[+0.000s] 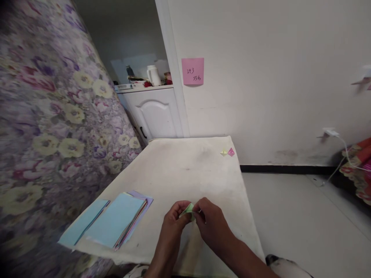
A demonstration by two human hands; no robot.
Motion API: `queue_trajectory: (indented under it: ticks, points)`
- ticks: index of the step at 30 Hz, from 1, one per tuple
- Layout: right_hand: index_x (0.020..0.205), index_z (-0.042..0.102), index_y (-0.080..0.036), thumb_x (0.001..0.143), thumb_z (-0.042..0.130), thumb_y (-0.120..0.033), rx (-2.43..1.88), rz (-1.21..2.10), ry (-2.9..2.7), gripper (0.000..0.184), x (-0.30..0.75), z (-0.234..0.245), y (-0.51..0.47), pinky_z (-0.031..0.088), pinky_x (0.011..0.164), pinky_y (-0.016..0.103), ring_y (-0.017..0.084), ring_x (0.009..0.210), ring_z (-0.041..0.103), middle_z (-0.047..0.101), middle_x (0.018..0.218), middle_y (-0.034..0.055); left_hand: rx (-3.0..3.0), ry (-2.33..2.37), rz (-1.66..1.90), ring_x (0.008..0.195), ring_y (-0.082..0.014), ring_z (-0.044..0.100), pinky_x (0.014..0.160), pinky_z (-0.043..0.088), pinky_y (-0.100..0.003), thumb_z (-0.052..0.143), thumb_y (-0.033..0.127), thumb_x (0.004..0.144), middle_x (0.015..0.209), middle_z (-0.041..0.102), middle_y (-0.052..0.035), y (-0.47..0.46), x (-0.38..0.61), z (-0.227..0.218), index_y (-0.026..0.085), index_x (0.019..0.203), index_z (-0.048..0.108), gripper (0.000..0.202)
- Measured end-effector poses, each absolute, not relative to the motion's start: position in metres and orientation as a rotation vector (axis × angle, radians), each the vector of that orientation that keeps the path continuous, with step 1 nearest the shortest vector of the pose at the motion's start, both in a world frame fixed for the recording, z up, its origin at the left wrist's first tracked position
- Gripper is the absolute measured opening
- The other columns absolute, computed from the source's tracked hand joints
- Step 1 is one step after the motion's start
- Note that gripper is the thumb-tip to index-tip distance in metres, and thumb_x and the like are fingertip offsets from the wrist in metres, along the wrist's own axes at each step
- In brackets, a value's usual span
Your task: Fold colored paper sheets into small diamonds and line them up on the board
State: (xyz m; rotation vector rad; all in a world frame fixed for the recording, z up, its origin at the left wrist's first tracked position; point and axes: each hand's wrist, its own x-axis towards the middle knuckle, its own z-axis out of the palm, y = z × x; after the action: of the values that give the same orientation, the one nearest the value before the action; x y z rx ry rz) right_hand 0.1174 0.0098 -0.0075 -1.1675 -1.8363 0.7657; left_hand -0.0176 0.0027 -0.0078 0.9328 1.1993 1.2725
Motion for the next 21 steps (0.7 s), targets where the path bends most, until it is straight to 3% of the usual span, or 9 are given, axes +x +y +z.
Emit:
queue_trajectory:
  ticks: [17, 21]
  points:
    - [0.079, 0.055, -0.022, 0.074, 0.051, -0.01, -1.257, 0.659, -1.892, 0.014, 0.112, -0.004, 0.009, 0.039, 0.057, 0.023, 0.009, 0.056, 0.049, 0.052, 0.084, -0.0013, 1.082, 1.351, 1.309, 0.07, -0.0151, 0.057, 0.06, 0.045, -0.023, 0.055, 0.008, 0.06, 0.08, 0.062, -0.0023, 0.003, -0.014, -0.019, 0.017, 0.089, 0.059, 0.03]
    - [0.08, 0.054, -0.022, 0.075, 0.048, -0.009, -1.23, 0.573, -1.96, 0.015, 0.113, -0.002, 0.01, 0.039, 0.057, 0.023, 0.011, 0.062, 0.051, 0.051, 0.088, 0.0003, 1.135, 1.394, 1.265, 0.072, -0.0155, 0.057, 0.061, 0.045, -0.024, 0.054, 0.009, 0.063, 0.082, 0.061, -0.0028, 0.003, -0.013, -0.018, 0.017, 0.092, 0.057, 0.031]
